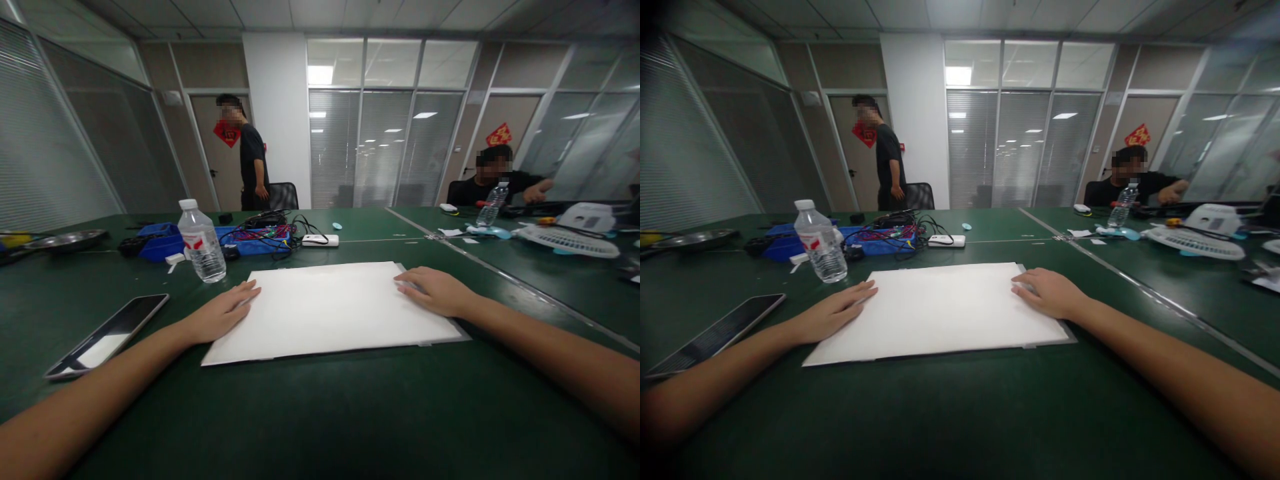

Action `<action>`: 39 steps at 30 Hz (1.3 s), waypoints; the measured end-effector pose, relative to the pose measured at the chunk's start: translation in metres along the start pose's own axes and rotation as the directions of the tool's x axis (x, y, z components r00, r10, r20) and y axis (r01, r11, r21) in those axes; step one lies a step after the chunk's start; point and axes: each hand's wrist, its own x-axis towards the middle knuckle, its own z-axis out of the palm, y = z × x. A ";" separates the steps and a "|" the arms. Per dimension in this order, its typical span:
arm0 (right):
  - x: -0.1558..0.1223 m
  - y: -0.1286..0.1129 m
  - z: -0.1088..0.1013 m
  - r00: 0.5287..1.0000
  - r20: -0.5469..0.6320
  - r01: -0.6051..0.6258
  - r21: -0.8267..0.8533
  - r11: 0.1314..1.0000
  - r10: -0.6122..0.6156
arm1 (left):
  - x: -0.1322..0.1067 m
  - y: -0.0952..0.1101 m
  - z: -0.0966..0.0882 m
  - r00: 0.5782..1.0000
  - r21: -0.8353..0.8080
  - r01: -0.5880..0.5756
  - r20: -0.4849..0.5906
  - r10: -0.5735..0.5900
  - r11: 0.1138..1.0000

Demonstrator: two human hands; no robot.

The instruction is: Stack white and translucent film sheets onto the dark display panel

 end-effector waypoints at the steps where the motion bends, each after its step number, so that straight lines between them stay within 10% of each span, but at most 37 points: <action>1: 0.000 0.000 0.000 1.000 0.007 0.023 0.014 1.000 -0.023 | 0.000 0.001 0.000 1.000 0.001 0.006 -0.009 -0.006 1.000; 21: -0.002 0.004 0.003 0.994 0.054 0.081 0.156 0.984 -0.090 | -0.001 -0.003 0.002 1.000 -0.001 0.004 0.014 -0.004 1.000; 29: 0.001 0.014 0.007 0.942 -0.094 -0.330 -0.086 0.940 0.323 | -0.001 0.010 -0.002 1.000 -0.052 0.014 -0.012 -0.015 0.999; 33: 0.002 0.015 0.009 0.963 -0.063 -0.254 0.105 0.962 0.261 | -0.003 0.009 -0.002 1.000 -0.036 0.022 -0.013 -0.023 0.999; 39: 0.009 0.030 0.017 0.862 -0.109 -0.350 0.579 0.736 0.496 | -0.003 0.010 -0.001 0.999 0.007 0.036 -0.003 -0.036 0.999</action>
